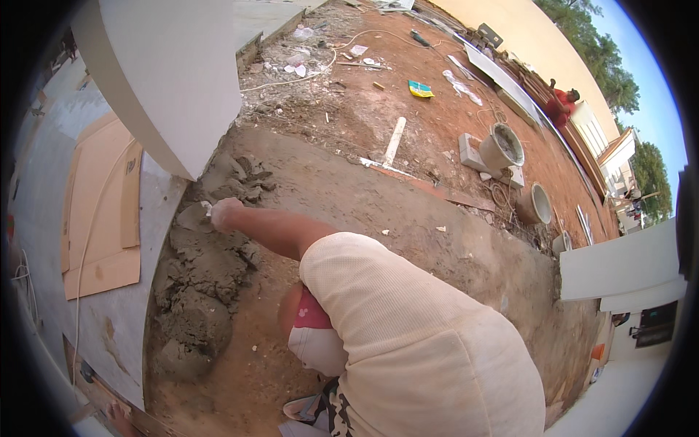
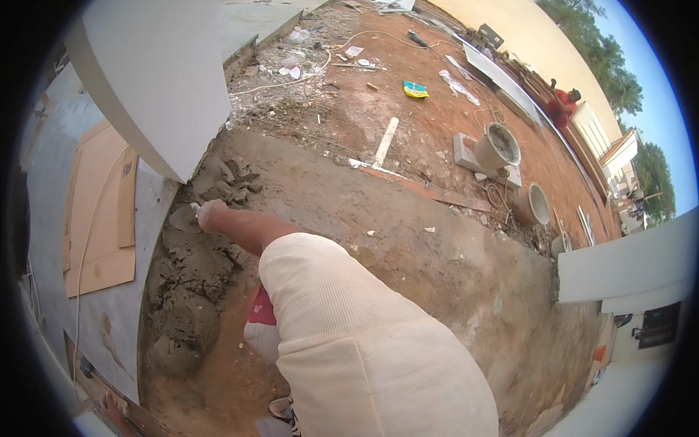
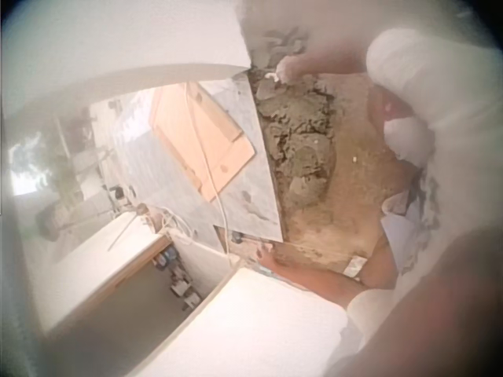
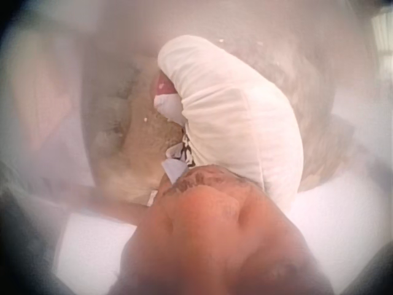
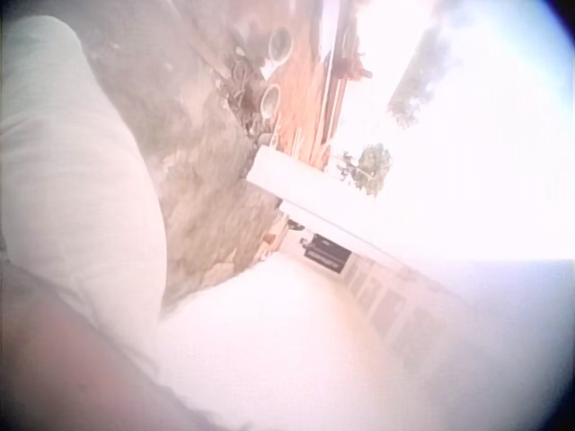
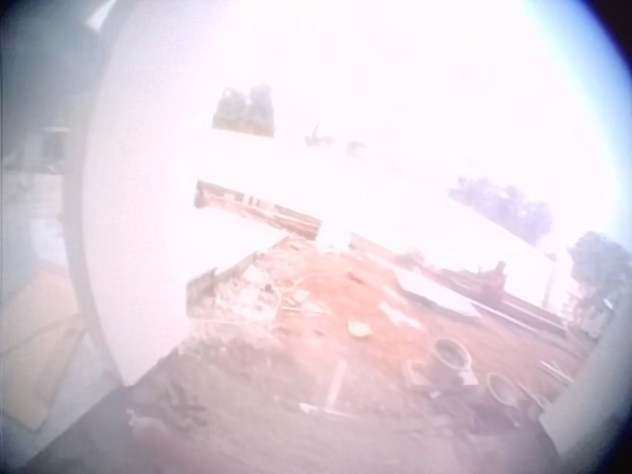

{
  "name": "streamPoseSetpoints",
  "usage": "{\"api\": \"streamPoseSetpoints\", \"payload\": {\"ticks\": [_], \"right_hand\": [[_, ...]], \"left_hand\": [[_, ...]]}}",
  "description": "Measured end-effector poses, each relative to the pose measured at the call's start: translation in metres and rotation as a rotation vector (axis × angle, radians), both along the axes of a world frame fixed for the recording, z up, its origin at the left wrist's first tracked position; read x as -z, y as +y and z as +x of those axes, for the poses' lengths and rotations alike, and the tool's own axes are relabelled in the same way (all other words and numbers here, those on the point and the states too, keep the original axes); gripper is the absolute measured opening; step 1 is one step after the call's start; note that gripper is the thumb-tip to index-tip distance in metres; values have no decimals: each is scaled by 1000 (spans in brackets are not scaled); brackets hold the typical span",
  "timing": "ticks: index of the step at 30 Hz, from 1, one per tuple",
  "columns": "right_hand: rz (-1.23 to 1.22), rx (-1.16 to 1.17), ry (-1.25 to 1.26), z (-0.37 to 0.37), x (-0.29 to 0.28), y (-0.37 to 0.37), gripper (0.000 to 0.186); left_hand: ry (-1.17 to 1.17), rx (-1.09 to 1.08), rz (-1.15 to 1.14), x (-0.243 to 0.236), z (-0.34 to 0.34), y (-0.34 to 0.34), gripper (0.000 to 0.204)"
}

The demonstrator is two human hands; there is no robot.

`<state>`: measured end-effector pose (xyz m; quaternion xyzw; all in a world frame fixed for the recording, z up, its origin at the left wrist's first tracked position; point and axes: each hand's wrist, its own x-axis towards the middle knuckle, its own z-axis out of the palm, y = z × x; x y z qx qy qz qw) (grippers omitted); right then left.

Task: The person uses an angle grinder to cut a ceramic tile, then walks to a work area to pour cement from a bucket onto the floor. They use a trowel to spread the cement and a hammer to tap a tile into place, leveling it with a red suction cup tool.

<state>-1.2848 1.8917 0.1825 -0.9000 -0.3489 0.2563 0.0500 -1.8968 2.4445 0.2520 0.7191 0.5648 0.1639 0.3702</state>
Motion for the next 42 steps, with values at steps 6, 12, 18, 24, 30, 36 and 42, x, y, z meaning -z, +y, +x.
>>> {"api": "streamPoseSetpoints", "payload": {"ticks": [6,12,18,24,30,36,42], "right_hand": [[-16,74,-16,0,19,-25,31],[6,95,41,-8,9,-32,33],[188,136,387,-13,17,2,43],[303,551,1016,-76,9,-18,33],[146,603,1158,-159,-8,8,33],[123,-24,785,-187,1,-4,40],[16,-534,85,-168,-5,2,44]], "left_hand": [[17,-132,-26,24,-17,-18,63],[2,-283,-8,5,-62,-56,61],[-180,15,-225,-55,-91,-21,61],[-71,-180,20,-60,41,-141,62],[-121,-204,0,-55,7,-132,61],[-115,-212,-6,-67,9,-142,68],[-181,-267,26,-60,-2,-143,67]]}}
